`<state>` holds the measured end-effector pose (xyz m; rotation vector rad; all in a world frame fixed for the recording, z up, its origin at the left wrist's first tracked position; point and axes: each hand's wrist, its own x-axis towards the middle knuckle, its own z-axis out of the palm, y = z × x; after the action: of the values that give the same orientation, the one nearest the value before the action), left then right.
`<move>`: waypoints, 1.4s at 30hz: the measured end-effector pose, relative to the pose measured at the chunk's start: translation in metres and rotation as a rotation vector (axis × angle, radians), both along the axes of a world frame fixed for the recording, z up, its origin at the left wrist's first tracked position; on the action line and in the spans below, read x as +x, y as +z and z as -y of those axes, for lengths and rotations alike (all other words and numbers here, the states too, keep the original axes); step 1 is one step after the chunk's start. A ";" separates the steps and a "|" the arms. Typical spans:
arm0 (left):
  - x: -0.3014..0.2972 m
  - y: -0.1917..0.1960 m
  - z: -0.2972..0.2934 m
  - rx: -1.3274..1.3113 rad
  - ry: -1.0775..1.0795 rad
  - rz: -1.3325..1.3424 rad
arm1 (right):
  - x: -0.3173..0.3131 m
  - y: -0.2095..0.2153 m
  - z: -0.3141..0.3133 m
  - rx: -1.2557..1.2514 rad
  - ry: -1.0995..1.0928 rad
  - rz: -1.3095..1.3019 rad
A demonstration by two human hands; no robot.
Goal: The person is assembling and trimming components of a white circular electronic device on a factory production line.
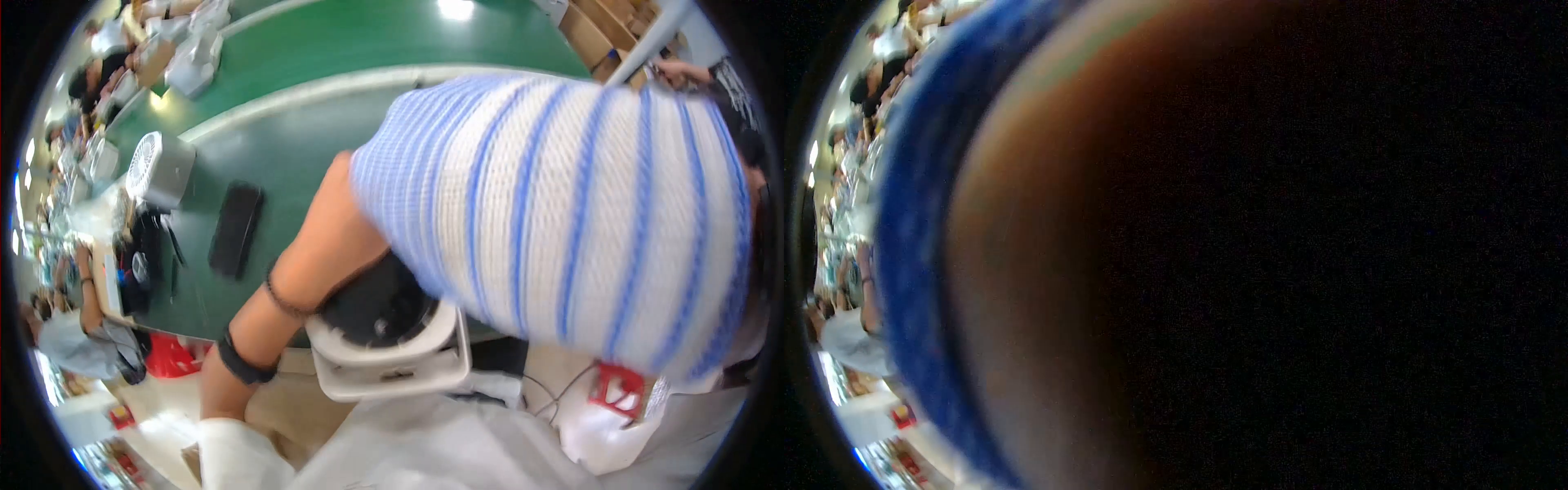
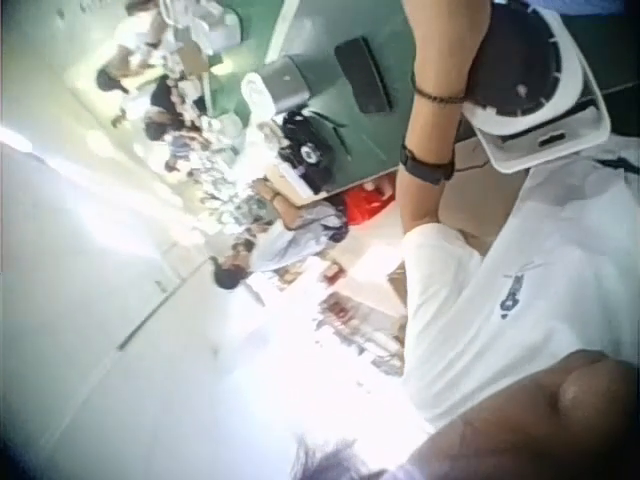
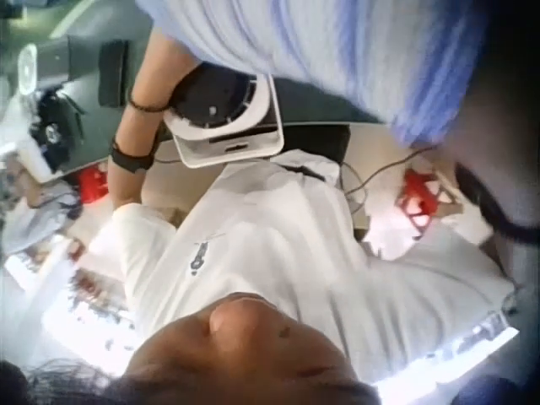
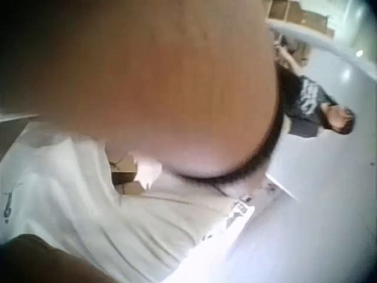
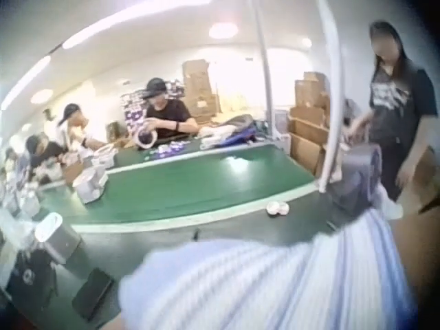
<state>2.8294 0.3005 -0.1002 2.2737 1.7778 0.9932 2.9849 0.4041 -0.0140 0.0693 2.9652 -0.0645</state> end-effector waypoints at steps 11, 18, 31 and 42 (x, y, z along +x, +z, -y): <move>0.043 0.003 -0.012 -0.456 0.349 0.632 | 0.137 -0.092 -0.015 -0.873 -0.463 -0.841; 0.044 0.005 -0.008 -0.415 0.418 0.521 | 0.175 -0.128 0.004 -1.086 -0.711 -1.073; 0.044 0.001 -0.011 -0.420 0.496 0.556 | 0.063 -0.081 0.020 -1.196 -0.345 -1.157; 0.043 0.006 -0.016 -0.234 0.312 0.280 | 0.018 -0.084 0.023 -1.602 -0.356 -1.187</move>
<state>2.8722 0.3169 -0.0945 1.6645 2.0333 1.0233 3.0030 0.3807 -0.0980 0.4105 2.4854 -3.1641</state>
